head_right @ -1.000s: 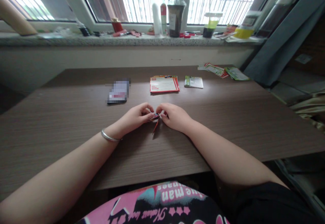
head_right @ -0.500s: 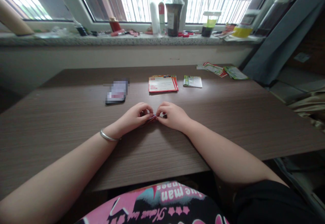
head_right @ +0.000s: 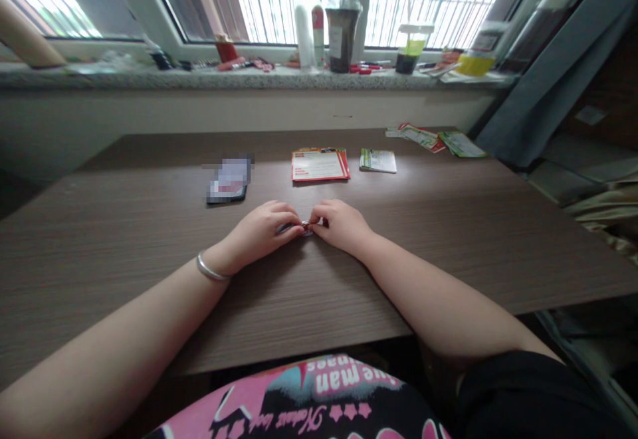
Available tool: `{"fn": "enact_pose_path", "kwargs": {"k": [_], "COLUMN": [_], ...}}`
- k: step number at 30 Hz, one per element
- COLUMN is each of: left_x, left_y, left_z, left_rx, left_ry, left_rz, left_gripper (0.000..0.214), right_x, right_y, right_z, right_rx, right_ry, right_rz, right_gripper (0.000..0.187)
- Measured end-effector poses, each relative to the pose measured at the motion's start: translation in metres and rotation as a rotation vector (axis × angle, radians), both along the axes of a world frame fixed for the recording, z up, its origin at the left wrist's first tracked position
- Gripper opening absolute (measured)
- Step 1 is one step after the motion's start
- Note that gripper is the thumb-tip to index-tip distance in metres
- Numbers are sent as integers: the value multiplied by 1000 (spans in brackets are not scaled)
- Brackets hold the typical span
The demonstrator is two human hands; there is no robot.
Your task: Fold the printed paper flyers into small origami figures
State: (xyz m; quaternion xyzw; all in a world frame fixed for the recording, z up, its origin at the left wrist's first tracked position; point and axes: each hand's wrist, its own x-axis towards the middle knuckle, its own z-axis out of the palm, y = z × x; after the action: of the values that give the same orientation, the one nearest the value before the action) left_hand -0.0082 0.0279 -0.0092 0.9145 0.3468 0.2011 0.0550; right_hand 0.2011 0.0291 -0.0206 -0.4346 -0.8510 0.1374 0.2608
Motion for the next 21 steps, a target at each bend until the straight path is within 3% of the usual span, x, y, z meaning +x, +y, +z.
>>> {"fn": "enact_pose_path", "kwargs": {"k": [14,21], "left_x": [4,4], "left_y": [-3,-4], "left_z": [-1,-1], "left_rx": [163,133], "left_ry": [148,185], "left_rz": [55,41], "left_gripper": [21,19], "right_x": [0,0], "right_y": [-2,-8], "right_z": [2,9], "right_rx": [8,132], "right_ry": [-8,-224], "right_rz": [16,-23], "right_gripper": [9,11]}}
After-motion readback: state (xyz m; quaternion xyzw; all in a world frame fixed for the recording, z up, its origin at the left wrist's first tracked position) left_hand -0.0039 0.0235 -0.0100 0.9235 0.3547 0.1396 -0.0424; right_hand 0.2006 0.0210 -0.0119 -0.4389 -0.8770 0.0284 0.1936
